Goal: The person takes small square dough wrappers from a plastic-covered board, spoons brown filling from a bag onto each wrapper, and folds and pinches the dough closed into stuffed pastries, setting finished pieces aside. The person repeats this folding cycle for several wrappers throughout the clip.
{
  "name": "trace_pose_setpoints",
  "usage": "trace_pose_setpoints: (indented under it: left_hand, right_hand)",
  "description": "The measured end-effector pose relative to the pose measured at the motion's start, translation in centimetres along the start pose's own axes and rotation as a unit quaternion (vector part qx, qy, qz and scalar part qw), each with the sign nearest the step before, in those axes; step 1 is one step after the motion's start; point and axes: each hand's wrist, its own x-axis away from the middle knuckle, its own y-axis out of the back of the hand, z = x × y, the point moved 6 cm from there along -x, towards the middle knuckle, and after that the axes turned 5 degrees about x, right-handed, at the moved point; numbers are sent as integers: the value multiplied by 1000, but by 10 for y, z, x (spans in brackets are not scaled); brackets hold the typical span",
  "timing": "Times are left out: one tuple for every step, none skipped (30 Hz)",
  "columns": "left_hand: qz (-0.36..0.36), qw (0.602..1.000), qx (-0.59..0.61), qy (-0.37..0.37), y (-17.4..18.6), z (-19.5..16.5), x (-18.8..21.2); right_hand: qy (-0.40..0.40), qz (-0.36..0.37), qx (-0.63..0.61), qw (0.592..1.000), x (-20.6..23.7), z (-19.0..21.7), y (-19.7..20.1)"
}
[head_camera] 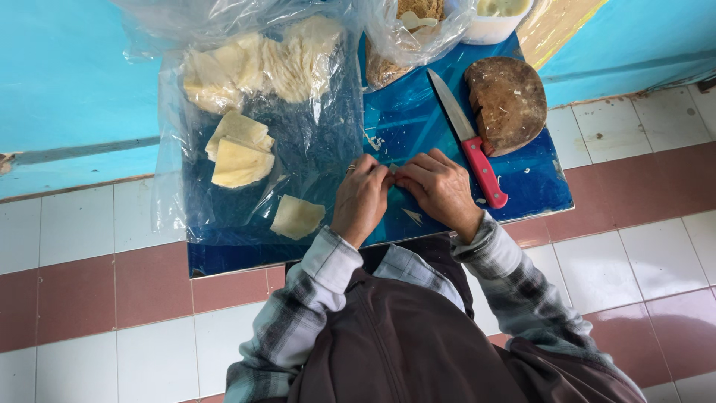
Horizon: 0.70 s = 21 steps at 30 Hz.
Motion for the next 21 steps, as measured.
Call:
trace_pose_setpoints:
  left_hand:
    - [1,1000,25,-7,1,0,2]
    - [2,999,49,-13,2,0,2]
    - [9,999,36,-11,2,0,3]
    - [15,1000,23,-8,1,2,3]
    - [21,1000,10,-7,1,3,2]
    - [14,1000,2,-9,1,3,2]
    - [8,1000,-5,-12,2,3,1]
    - [1,1000,-13,-16,2,3,0]
    - [-1,1000,-15,-20,2,3,-1]
    - [-4,1000,-17,-23,2,2,-1]
    - [-5,1000,-19,-24,2,1,-1]
    - [-9,999,-31,-27,2,0,0]
    - [-14,999,-42,-31,2,-2,0]
    - [-19,998,-54,-35,2,-4,1]
    - [-19,998,-42,-40,2,-4,2]
    - [-19,998,-30,-44,2,-5,2]
    - [-18,999,-18,-47,2,-5,2]
    - [-16,998,-32,-53,1,-5,2]
    - [-14,997,-45,-57,-1,-4,1]
    - [-12,996,-59,-62,-2,-3,1]
    - [-16,996,-63,-59,-3,-2,0]
  right_hand:
    - [-2,1,-2,1000,-1,-1,0]
    - [-4,2,-5,1000,-3,-2,-1]
    - [-7,4,-8,1000,-4,-3,-1]
    - [-5,5,-8,1000,-4,-2,-1]
    - [-3,6,-7,1000,-4,-2,-1]
    - [-1,6,-6,1000,-4,-1,0]
    - [-1,5,0,1000,-3,0,1]
    - [-2,4,7,1000,-2,1,2]
    - [-1,3,13,1000,-2,1,2]
    - [6,3,24,1000,-2,2,3]
    - [12,3,33,999,-2,2,2]
    - [18,3,43,999,-2,2,2]
    - [20,-3,39,999,-3,1,2]
    - [23,-8,34,999,-4,0,1]
    - [27,-14,31,999,-6,-1,1]
    - [25,-13,34,999,-7,-2,0]
    - [22,-11,36,999,-7,-4,-1]
    - [17,-9,39,999,-7,-5,-3]
    - [20,-13,40,999,-5,-5,-2]
    - [23,-18,40,999,-2,-4,-1]
    - [27,-25,42,998,0,-4,-1]
